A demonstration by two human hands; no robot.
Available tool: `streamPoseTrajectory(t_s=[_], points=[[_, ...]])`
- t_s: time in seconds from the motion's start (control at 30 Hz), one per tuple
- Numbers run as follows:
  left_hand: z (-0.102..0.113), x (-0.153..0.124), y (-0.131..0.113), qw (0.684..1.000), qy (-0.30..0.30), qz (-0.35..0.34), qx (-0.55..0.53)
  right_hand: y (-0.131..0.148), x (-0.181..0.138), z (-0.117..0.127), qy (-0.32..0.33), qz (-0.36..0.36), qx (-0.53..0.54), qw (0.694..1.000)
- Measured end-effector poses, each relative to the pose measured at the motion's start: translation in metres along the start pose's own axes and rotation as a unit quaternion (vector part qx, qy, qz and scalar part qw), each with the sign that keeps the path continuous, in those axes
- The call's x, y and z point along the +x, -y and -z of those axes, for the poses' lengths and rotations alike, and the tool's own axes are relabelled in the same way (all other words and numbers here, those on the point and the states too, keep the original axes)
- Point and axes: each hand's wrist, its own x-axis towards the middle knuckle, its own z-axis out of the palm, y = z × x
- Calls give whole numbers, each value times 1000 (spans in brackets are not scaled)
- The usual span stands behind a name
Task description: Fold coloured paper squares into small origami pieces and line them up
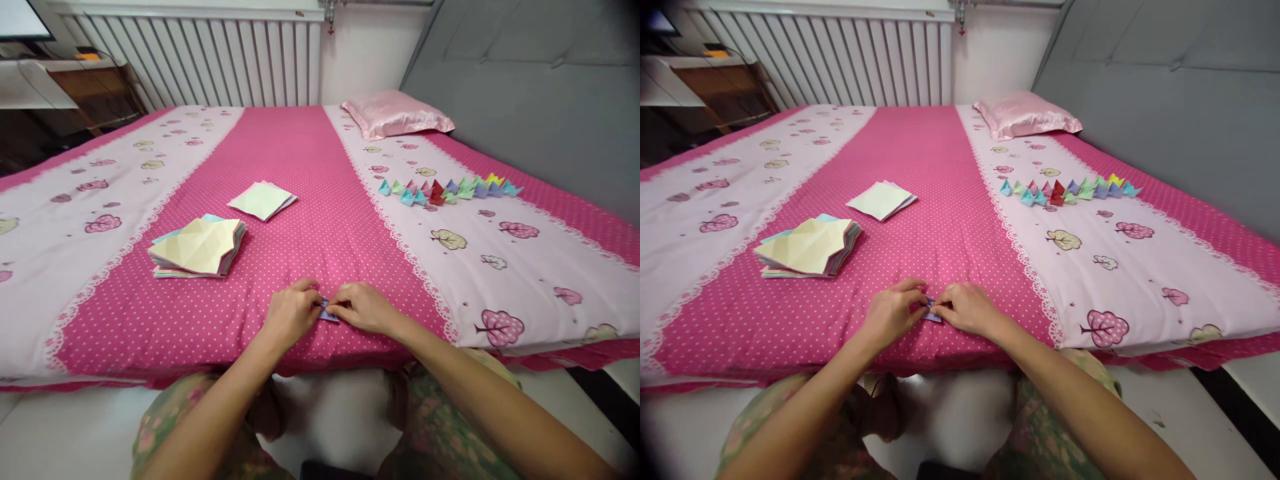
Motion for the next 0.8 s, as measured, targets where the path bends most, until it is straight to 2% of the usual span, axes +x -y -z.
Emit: streamPoseTrajectory(t_s=[0.17, 0.33, 0.53, 0.7, 0.8], points=[[0, 2, -7, 999, 13, 26, 38, 2, -2, 1, 15, 18, -39, 999], [0, 5, -8, 999, 17, 38, 25, 1, -1, 3, 22, 34, -15, 999], [7, 7, -2, 996, 5, 27, -79, -5, 0, 9, 51, 6, 171, 984], [18, 7, 4, 990, -16, -9, -142, -8, -13, 7, 14, -37, 337, 941], [21, 6, 13, 981, -38, 15, -187, -5, -20, 1, -8, -38, 362, 931]])
